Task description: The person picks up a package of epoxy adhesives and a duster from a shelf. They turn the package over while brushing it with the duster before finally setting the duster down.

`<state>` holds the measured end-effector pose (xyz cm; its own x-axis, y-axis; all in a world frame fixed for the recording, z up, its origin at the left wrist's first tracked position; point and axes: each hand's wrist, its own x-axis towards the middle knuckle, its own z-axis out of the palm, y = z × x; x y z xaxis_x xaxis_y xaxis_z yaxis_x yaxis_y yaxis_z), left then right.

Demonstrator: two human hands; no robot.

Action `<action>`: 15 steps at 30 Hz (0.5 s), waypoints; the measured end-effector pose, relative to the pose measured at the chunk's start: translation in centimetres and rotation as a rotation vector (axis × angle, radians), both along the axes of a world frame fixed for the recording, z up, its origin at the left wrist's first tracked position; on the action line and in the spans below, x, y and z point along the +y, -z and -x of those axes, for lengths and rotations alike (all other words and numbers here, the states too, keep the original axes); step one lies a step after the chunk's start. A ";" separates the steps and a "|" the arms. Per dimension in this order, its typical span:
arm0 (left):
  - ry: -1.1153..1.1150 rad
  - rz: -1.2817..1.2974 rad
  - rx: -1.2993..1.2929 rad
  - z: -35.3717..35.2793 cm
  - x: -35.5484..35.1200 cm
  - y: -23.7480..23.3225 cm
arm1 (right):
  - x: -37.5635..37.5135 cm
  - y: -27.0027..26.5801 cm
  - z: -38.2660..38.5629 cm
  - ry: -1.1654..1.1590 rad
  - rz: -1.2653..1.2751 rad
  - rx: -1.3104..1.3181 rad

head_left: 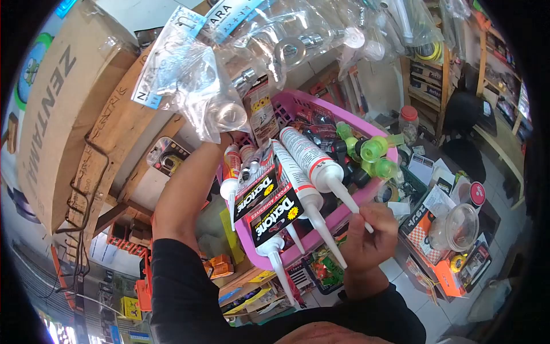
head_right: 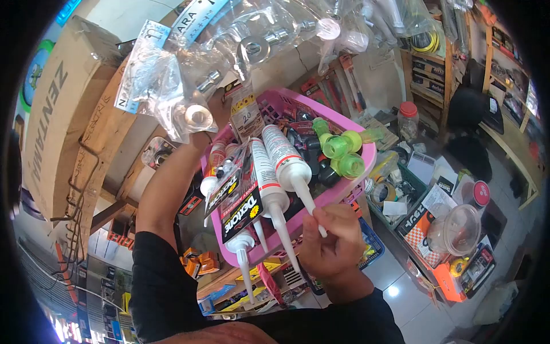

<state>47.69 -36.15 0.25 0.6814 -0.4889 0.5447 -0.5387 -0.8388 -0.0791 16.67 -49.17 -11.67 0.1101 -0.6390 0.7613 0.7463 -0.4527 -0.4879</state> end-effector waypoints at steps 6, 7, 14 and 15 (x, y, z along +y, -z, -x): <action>0.351 -0.113 -0.209 1.9 4.4 1.7 | 0.8 -0.4 -0.1 -0.031 -0.117 0.082; 0.315 -0.173 -0.173 2.5 4.6 1.7 | 0.8 -0.6 -0.1 -0.019 -0.134 0.093; 0.494 -0.024 -0.137 9.9 4.8 0.5 | 0.4 -0.4 -0.2 -0.043 -0.108 0.147; 0.437 -0.026 -0.051 10.6 5.1 0.2 | 0.4 -0.4 -0.3 -0.067 -0.120 0.131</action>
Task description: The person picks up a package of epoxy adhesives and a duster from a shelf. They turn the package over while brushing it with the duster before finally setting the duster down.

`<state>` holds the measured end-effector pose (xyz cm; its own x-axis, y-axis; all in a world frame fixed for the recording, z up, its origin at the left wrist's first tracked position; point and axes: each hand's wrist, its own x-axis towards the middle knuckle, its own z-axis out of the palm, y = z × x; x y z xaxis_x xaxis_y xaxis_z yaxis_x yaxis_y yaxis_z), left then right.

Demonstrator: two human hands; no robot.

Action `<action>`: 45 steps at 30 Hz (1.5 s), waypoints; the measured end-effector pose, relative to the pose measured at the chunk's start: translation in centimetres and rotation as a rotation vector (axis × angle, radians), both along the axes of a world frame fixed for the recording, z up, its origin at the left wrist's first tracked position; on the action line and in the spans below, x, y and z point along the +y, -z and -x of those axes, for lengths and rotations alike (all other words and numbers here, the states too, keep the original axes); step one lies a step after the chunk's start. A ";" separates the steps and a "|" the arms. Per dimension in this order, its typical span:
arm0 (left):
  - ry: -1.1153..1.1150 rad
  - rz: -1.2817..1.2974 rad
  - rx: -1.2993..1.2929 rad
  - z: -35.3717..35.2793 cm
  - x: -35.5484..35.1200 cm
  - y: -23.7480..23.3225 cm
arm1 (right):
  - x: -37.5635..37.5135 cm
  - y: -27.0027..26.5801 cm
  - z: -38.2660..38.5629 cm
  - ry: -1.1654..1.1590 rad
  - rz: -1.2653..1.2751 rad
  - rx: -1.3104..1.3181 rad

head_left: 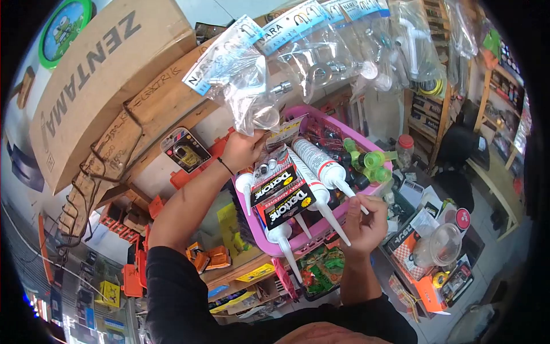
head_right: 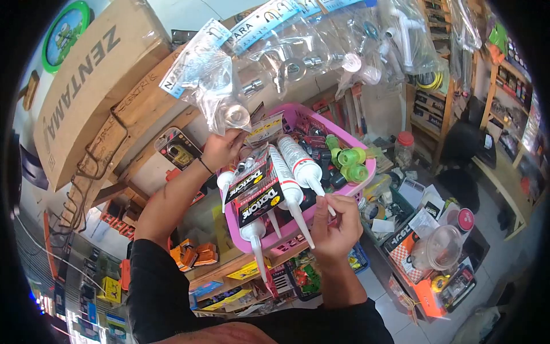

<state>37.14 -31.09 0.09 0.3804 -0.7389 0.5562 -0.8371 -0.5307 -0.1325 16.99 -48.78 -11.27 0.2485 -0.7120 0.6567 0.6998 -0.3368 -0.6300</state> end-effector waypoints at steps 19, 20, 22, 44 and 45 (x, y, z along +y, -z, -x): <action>0.266 -0.002 -0.033 9.6 -0.6 -2.7 | -1.0 -2.4 0.0 -0.001 0.426 0.586; 0.262 -0.001 -0.029 10.0 -0.8 -2.8 | -1.1 -2.3 0.2 -0.041 0.372 0.540; 0.303 0.001 0.003 10.8 -1.3 -3.1 | -1.6 -2.4 0.8 -0.163 0.278 0.489; 0.121 0.205 0.064 14.4 1.8 -0.8 | -3.1 -5.3 0.1 -0.137 0.585 0.426; 0.037 0.193 0.045 13.2 2.6 0.2 | -3.2 -5.3 -0.5 -0.124 0.622 0.414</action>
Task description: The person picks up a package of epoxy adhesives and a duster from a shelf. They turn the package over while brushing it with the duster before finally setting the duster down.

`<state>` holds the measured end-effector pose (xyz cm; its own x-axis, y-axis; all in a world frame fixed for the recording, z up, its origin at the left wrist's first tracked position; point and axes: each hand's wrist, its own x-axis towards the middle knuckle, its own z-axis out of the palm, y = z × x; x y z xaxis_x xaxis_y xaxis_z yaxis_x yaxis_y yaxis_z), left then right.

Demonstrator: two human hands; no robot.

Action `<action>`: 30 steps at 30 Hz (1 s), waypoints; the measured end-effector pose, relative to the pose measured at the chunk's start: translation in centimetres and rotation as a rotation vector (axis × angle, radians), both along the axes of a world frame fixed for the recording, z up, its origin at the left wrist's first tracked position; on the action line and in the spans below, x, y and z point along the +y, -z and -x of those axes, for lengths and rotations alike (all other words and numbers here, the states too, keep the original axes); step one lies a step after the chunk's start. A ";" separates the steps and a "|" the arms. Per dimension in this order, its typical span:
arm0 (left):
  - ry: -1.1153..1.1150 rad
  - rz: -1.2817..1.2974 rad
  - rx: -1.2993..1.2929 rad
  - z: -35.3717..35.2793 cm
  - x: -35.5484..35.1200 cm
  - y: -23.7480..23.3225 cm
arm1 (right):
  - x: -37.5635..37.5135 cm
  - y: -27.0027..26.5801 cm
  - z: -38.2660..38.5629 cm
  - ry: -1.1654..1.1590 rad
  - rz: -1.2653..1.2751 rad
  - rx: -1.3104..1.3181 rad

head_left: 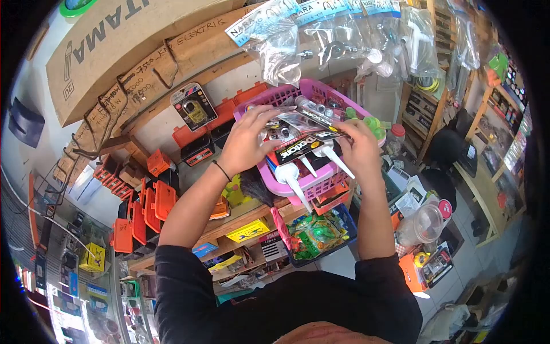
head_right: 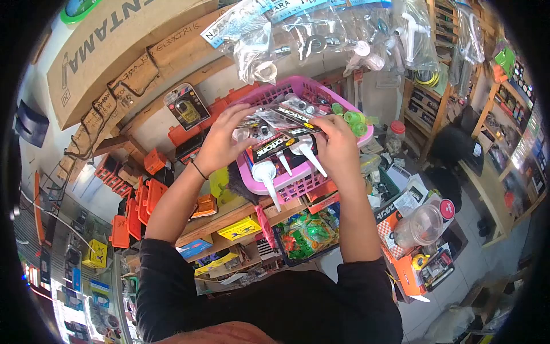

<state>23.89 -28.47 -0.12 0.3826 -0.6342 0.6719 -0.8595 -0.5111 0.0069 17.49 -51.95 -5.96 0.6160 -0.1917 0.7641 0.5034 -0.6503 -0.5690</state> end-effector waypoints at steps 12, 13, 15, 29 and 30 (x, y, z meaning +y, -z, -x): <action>-0.332 0.042 0.223 -5.7 1.0 2.8 | 0.4 -0.7 -2.4 -0.043 0.144 0.063; -0.328 0.048 0.223 -6.0 0.9 2.8 | 0.0 -0.8 -2.5 -0.074 0.160 0.133; -0.392 -0.024 0.088 -6.2 0.7 2.7 | -0.2 -1.2 -2.1 -0.097 0.180 0.200; -0.239 0.613 -0.505 3.0 6.6 1.6 | 3.7 -4.2 4.4 0.155 -0.085 0.019; -0.230 0.626 -0.501 3.5 7.2 1.8 | 4.7 -3.8 5.0 0.188 -0.090 -0.168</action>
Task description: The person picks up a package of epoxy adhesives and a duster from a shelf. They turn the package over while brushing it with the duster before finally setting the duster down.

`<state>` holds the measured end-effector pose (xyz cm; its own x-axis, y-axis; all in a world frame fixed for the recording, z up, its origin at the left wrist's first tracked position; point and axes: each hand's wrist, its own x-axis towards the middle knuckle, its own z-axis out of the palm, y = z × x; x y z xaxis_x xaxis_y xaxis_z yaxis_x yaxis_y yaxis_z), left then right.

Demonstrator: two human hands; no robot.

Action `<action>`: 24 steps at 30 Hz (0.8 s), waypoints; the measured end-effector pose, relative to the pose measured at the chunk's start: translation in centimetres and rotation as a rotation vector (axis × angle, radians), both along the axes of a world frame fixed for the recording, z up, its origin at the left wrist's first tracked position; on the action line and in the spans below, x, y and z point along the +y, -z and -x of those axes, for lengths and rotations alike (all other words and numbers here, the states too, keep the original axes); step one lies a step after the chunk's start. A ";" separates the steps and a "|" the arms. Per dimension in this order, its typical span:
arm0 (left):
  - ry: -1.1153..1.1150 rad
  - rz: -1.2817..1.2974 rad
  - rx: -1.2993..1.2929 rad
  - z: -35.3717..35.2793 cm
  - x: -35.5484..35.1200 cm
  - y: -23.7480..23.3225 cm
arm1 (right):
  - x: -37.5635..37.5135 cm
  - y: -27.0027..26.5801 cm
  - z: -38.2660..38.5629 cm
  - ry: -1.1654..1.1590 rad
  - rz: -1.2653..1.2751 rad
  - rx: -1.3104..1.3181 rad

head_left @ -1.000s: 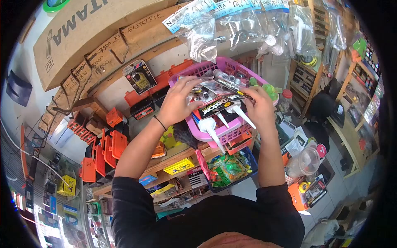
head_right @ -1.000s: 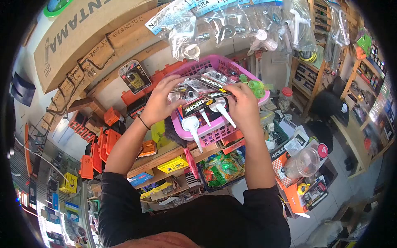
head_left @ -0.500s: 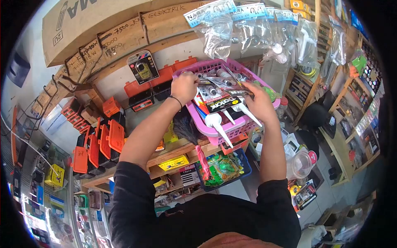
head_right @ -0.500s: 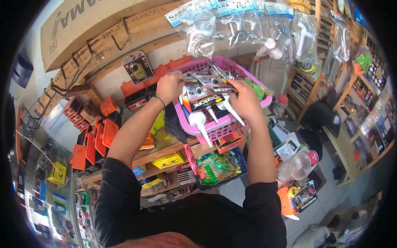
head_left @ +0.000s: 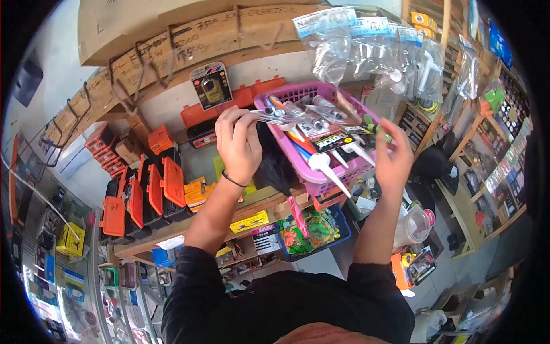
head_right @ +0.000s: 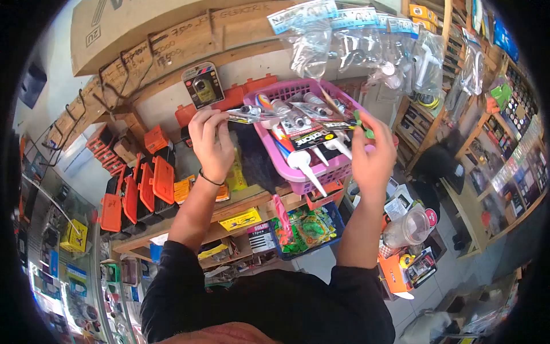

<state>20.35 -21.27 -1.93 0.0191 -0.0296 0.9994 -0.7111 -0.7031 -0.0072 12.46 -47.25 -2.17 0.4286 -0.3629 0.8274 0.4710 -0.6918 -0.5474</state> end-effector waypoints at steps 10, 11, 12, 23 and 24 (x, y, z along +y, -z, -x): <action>0.425 0.347 0.017 6.5 6.1 3.8 | 13.1 12.9 8.4 -0.702 -0.227 0.357; 0.466 0.355 0.046 7.3 6.9 4.9 | 14.1 14.8 9.2 -0.880 -0.496 0.467; 0.563 0.415 0.111 8.8 7.0 5.3 | 14.7 15.9 10.0 -0.881 -0.497 0.484; 1.661 1.315 0.686 16.4 9.1 23.5 | 20.5 21.3 15.3 -1.502 -0.983 1.435; 1.558 1.302 0.772 17.4 9.6 23.4 | 21.1 21.5 15.5 -1.470 -0.927 1.384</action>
<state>2.96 -11.64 -25.36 0.9579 0.0883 0.2732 -0.1861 0.9157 0.3562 -3.08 -26.14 -23.63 0.6768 0.6712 -0.3024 -0.5919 0.2519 -0.7656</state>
